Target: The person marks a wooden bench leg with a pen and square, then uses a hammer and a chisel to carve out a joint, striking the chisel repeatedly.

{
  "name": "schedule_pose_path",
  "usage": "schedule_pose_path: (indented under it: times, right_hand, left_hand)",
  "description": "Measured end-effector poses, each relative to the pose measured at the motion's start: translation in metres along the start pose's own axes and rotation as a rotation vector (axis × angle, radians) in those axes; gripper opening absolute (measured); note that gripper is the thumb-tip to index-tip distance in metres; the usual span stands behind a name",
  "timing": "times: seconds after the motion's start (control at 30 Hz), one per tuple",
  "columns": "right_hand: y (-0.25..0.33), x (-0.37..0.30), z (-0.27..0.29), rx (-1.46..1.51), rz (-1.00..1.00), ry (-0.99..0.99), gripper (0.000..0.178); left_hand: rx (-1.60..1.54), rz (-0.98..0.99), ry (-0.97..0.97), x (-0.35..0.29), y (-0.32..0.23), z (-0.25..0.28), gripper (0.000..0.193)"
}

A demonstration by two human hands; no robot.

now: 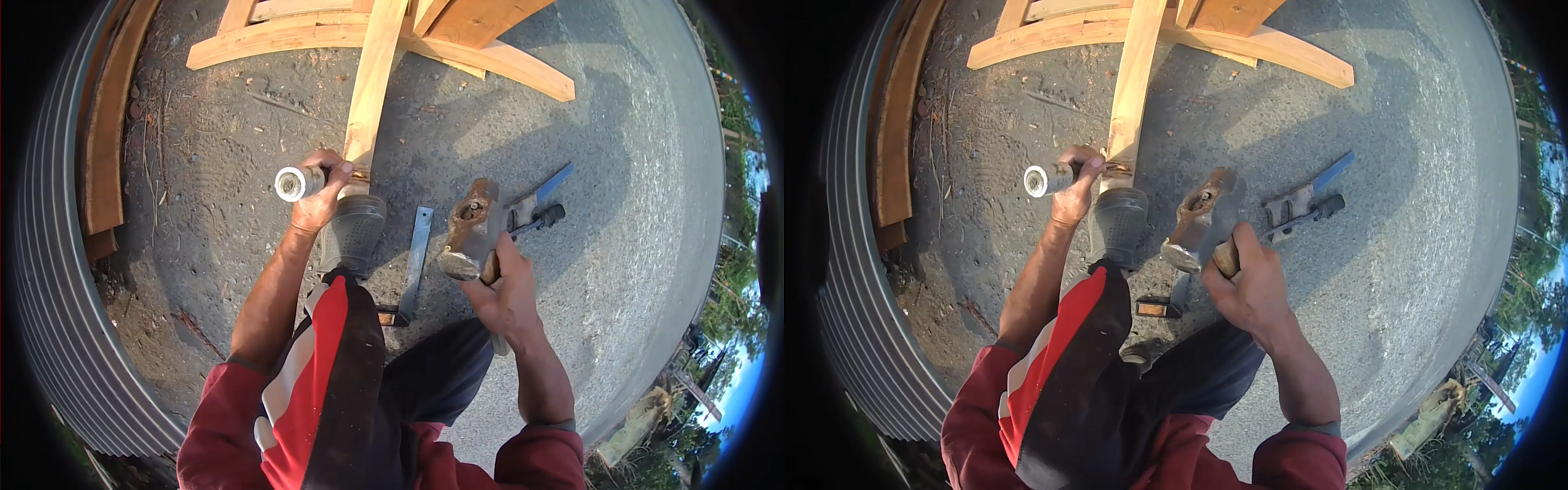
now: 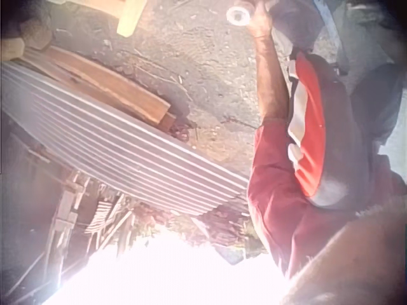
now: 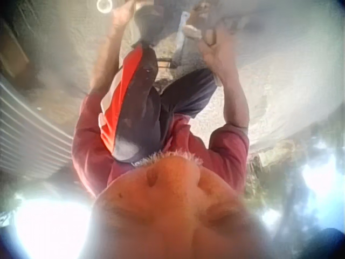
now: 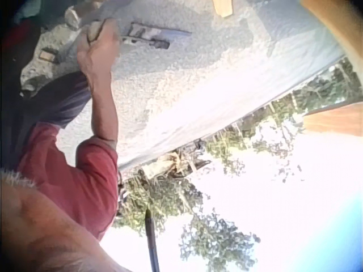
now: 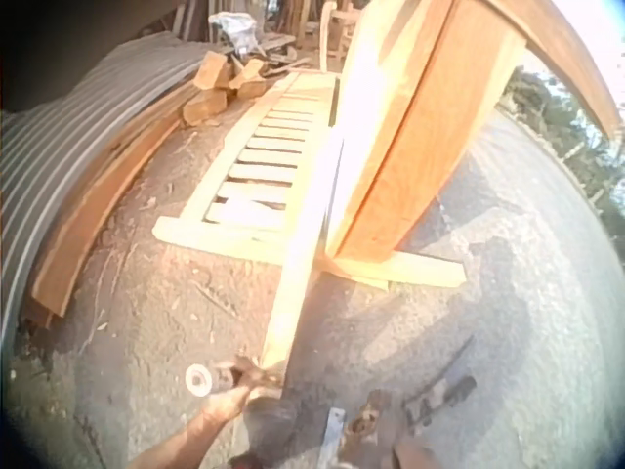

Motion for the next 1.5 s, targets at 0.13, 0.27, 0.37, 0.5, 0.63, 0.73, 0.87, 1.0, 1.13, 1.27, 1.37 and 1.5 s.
schedule_pose_path:
  times: [0.13,0.27,0.37,0.5,0.63,0.73,0.87,1.0,1.13,1.27,1.37,1.5]
  right_hand:
    - [0.062,0.003,0.014,-0.216,0.479,-0.129,0.036]
    - [0.168,-0.022,0.018,-0.242,0.828,-0.198,0.03]
    - [0.223,-0.061,0.012,-0.19,1.002,-0.295,0.023]
    - [0.194,-0.063,-0.026,-0.307,1.104,-0.192,0.022]
    - [0.112,0.015,-0.094,-0.694,0.819,-0.119,0.02]
    - [0.201,-0.05,-0.045,-0.355,1.008,-0.035,0.02]
    - [0.187,-0.058,-0.05,-0.336,1.051,-0.166,0.022]
    - [0.109,0.002,-0.072,-0.67,0.716,-0.077,0.022]
    - [0.121,-0.048,-0.064,-0.415,0.773,0.023,0.019]
    - [0.08,-0.066,-0.069,-0.326,0.651,0.19,0.017]
    - [0.032,-0.062,-0.078,-0.307,0.45,0.264,0.023]
    - [0.006,-0.059,-0.072,-0.27,0.299,0.273,0.036]
  left_hand:
    - [0.12,-0.177,0.12,-0.023,-0.017,-0.023,0.013]
    - [-0.12,-0.053,0.033,-0.044,0.016,-0.012,0.01]
    - [0.108,-0.423,0.092,-0.039,-0.011,-0.017,0.011]
    - [0.048,-0.245,0.134,-0.024,-0.022,-0.03,0.01]
    - [0.036,-0.149,0.138,-0.033,-0.011,-0.027,0.009]
    - [0.08,-0.179,0.137,-0.031,-0.014,-0.016,0.008]
    - [0.22,-0.214,0.173,-0.033,-0.005,-0.014,0.007]
    - [0.105,0.231,0.096,-0.055,-0.031,-0.033,0.012]
    - [0.178,-0.184,0.04,-0.023,-0.032,-0.02,0.019]
    - [-0.389,0.129,-0.324,0.035,0.011,0.032,0.02]
    - [-0.519,0.026,-0.133,0.03,-0.012,0.018,0.018]
    - [-0.288,-0.052,0.001,0.008,-0.025,0.003,0.016]
Point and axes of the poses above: each hand's wrist, its own x-axis towards the middle knuckle, its own z-axis out of the back of the hand, y = z × x, the point moved 9 cm from there along x, towards the middle knuckle, and after that the axes turned 2 degrees about x, right-handed, at the moved point
